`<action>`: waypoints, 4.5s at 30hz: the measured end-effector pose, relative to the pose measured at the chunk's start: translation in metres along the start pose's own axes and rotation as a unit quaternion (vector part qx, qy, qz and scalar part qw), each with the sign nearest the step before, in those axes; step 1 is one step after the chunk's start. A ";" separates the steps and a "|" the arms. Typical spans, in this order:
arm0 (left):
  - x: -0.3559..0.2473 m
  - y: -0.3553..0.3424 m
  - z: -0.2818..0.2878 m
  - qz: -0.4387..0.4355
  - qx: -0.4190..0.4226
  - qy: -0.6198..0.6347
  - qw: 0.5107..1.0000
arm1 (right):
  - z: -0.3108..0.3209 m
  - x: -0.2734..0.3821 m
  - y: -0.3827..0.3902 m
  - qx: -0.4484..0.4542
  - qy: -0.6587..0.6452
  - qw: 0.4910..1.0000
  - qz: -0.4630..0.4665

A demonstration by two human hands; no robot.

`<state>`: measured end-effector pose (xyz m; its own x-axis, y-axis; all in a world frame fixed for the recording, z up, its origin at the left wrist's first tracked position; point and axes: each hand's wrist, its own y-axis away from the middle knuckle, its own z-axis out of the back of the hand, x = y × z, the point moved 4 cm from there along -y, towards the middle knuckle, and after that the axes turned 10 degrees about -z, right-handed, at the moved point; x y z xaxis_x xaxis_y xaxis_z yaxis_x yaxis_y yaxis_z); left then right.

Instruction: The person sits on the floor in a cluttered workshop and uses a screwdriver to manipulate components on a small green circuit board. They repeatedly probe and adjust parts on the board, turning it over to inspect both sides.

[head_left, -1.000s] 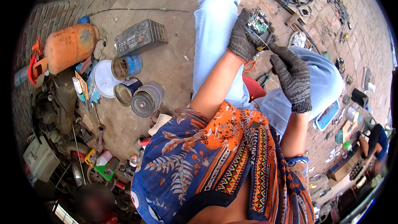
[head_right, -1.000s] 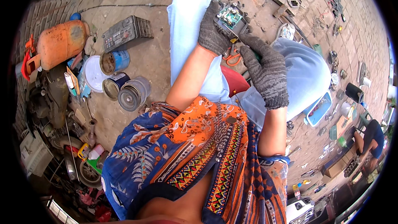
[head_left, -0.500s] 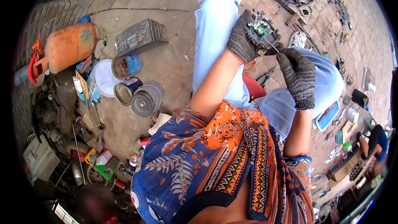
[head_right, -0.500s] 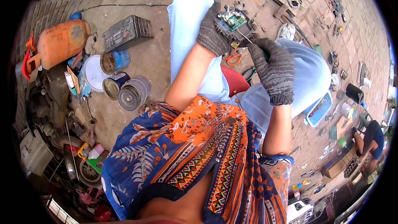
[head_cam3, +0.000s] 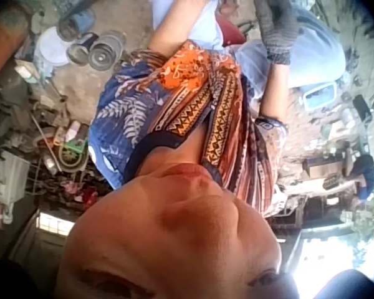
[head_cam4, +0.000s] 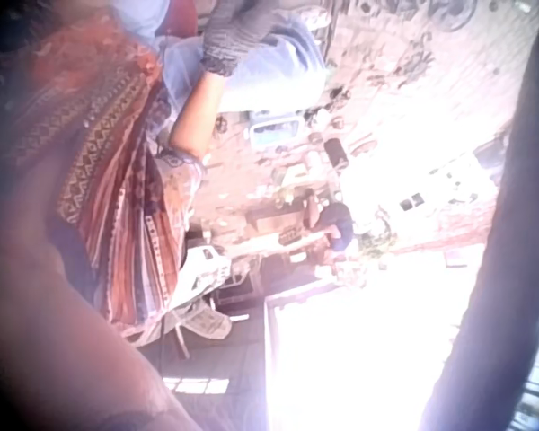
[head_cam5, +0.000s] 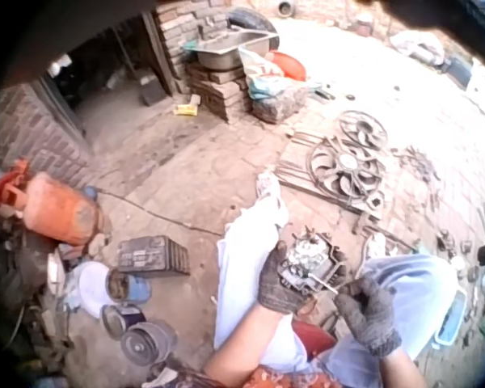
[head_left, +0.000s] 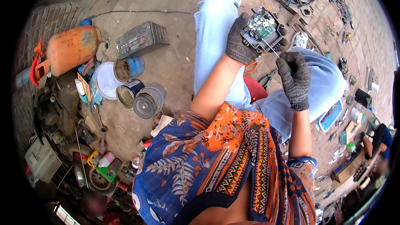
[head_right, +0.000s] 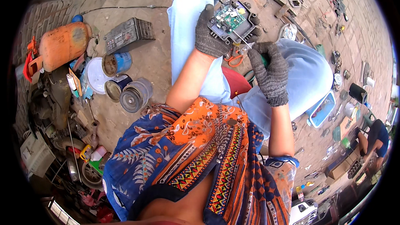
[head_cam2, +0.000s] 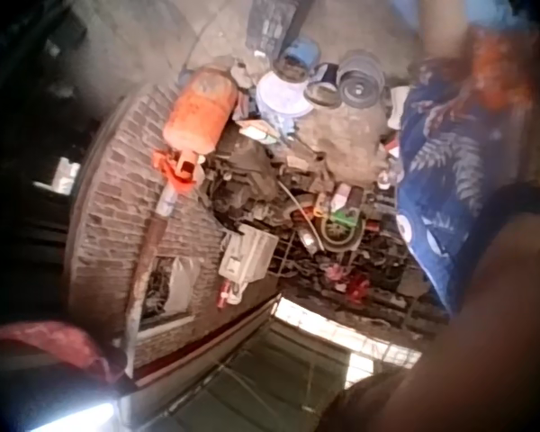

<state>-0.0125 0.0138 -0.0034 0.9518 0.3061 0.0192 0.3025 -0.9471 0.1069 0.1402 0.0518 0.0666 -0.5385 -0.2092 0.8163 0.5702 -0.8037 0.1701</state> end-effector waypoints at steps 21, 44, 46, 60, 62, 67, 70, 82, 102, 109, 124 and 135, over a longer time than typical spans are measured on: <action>-0.005 0.023 -0.022 -0.023 0.166 -0.058 0.984 | -0.004 0.064 -0.003 -0.072 -0.073 0.995 -0.020; 0.001 0.012 -0.020 0.033 0.002 0.064 0.997 | -0.011 0.034 -0.009 -0.120 -0.152 0.975 -0.111; 0.000 0.010 -0.021 0.037 0.035 0.134 0.990 | -0.007 0.029 -0.007 -0.179 -0.161 0.968 -0.070; 0.002 -0.007 0.030 -0.070 -0.033 -0.286 0.955 | 0.004 0.006 -0.024 -0.082 -0.168 0.959 -0.211; 0.005 0.002 -0.001 -0.018 0.055 -0.440 0.896 | 0.013 0.006 -0.027 -0.120 -0.032 0.981 -0.146; 0.020 -0.001 0.009 -0.071 0.112 -0.550 0.825 | 0.016 0.011 -0.023 -0.120 0.049 0.989 -0.075; 0.036 -0.013 0.019 0.051 0.061 -0.165 0.983 | 0.009 0.011 -0.020 -0.126 0.004 0.991 -0.036; 0.022 0.014 0.000 -0.130 0.127 -0.819 0.545 | 0.011 -0.006 -0.028 0.027 0.064 0.993 -0.098; 0.025 0.016 -0.018 -0.264 0.202 -0.829 0.450 | 0.021 -0.024 -0.018 -0.071 0.025 0.992 -0.097; 0.029 0.017 -0.025 -0.327 0.159 -0.832 0.418 | 0.011 -0.034 -0.005 -0.192 -0.001 0.976 -0.102; 0.024 0.015 0.008 -0.224 0.078 -0.784 0.574 | -0.006 0.000 0.003 -0.242 0.052 0.968 -0.031; 0.035 0.021 0.023 -0.104 0.126 -0.738 0.654 | 0.010 -0.004 -0.012 -0.032 0.104 0.994 0.010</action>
<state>0.0284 0.0025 -0.0231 -0.1557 0.1801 -0.9712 0.2555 -0.9424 -0.2157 0.1417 0.0677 0.0665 -0.6474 -0.3312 0.6865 0.5455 -0.8304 0.1138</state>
